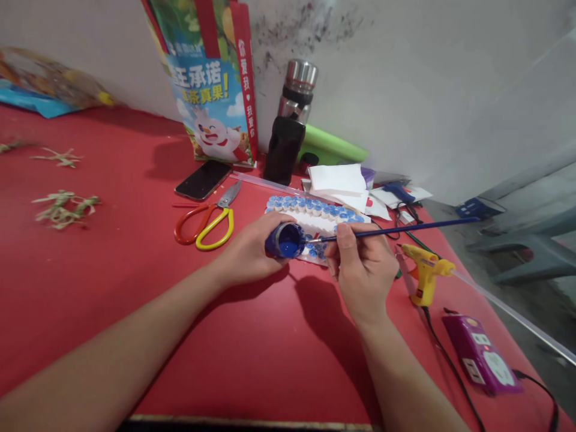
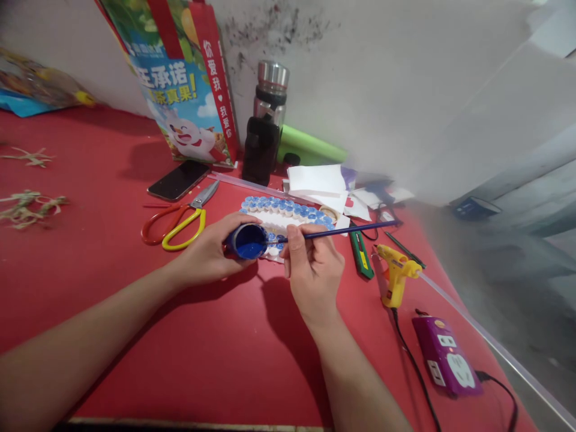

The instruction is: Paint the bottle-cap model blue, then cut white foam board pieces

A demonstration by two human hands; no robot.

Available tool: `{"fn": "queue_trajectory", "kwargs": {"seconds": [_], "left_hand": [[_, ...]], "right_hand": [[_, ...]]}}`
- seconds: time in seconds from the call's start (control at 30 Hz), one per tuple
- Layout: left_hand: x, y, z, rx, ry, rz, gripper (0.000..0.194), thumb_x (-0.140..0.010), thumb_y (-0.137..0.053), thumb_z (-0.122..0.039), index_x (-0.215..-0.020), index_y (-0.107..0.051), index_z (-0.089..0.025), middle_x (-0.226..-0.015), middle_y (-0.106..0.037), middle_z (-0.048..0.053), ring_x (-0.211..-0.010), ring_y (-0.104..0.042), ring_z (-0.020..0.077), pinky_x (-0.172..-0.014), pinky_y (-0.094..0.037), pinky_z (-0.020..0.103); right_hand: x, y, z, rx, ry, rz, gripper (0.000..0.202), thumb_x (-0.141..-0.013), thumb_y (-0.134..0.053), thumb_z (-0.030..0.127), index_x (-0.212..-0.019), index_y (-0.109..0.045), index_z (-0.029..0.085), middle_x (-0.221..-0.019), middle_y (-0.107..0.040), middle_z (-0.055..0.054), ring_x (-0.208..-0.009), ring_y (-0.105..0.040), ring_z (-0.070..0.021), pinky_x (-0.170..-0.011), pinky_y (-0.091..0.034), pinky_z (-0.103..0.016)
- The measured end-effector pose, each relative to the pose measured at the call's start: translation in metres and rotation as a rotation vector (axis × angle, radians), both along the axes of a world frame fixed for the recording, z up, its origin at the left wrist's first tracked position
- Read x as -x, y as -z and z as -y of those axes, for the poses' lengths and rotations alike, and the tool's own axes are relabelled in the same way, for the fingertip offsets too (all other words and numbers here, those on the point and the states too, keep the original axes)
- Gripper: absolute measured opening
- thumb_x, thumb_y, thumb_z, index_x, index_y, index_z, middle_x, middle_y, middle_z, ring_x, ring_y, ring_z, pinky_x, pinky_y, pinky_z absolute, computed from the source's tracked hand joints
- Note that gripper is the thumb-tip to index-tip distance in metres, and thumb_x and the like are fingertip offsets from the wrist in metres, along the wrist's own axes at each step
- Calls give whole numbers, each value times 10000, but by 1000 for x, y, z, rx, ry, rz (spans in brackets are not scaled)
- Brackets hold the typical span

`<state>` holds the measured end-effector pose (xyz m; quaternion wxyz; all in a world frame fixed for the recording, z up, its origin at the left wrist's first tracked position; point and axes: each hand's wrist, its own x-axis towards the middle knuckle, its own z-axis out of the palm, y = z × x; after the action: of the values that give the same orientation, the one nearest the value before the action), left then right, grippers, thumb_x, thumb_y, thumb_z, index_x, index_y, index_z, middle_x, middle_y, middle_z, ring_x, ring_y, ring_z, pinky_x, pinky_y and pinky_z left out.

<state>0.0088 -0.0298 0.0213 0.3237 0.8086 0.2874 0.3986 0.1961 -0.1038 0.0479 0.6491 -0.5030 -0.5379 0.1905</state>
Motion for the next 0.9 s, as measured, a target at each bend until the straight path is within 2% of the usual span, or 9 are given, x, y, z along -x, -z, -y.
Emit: {"fn": "queue_trajectory", "kwargs": {"seconds": [0.23,0.37,0.53,0.7,0.8,0.9], "left_hand": [[1,1,-1,-24,-32,10,534,-757,-749,-120,-1268,-627,-220,-1279,-701,85,-1186,-686,265,-1031,-552,381],[1,0,-3,-18,-31,9,479,-775,-756,-152,-1233,-636,-227,-1272,-712,96,-1173,-692,275,-1024,-561,411],[1,2,-5,-21,-63,22,512,-764,-767,-181,-1255,-627,-210,-1300,-709,124,-1233,-677,302,-1065,-543,442],[4,3,-11,-11,-206,81,519,-749,-812,-240,-1232,-627,-199,-1265,-720,108,-1178,-690,287,-1061,-542,438],[7,5,-16,-34,-338,121,517,-735,-835,-252,-1207,-631,-195,-1220,-723,85,-1137,-692,269,-1037,-546,423],[10,8,-20,-67,-428,144,545,-721,-850,-272,-1211,-624,-205,-1222,-717,72,-1159,-682,276,-1055,-538,431]], "right_hand": [[-2,0,1,6,44,92,224,-1032,-651,406,-906,-590,231,-594,-601,74,-394,-497,-79,-408,-429,-220],[-3,2,0,7,87,144,222,-1032,-651,413,-909,-602,234,-601,-608,64,-413,-515,-88,-432,-448,-235],[-1,-6,0,-64,70,49,203,-1021,-673,357,-893,-599,218,-602,-622,69,-373,-496,-75,-380,-409,-224],[-7,-7,-1,-93,97,64,174,-1023,-665,332,-903,-639,209,-597,-620,61,-387,-499,-81,-392,-406,-229],[-11,-1,-3,-25,115,211,196,-1031,-649,345,-896,-673,205,-635,-660,35,-460,-583,-99,-464,-463,-236],[-13,6,-5,41,78,323,233,-1043,-624,392,-912,-674,205,-678,-711,9,-522,-658,-123,-510,-495,-242]]}}
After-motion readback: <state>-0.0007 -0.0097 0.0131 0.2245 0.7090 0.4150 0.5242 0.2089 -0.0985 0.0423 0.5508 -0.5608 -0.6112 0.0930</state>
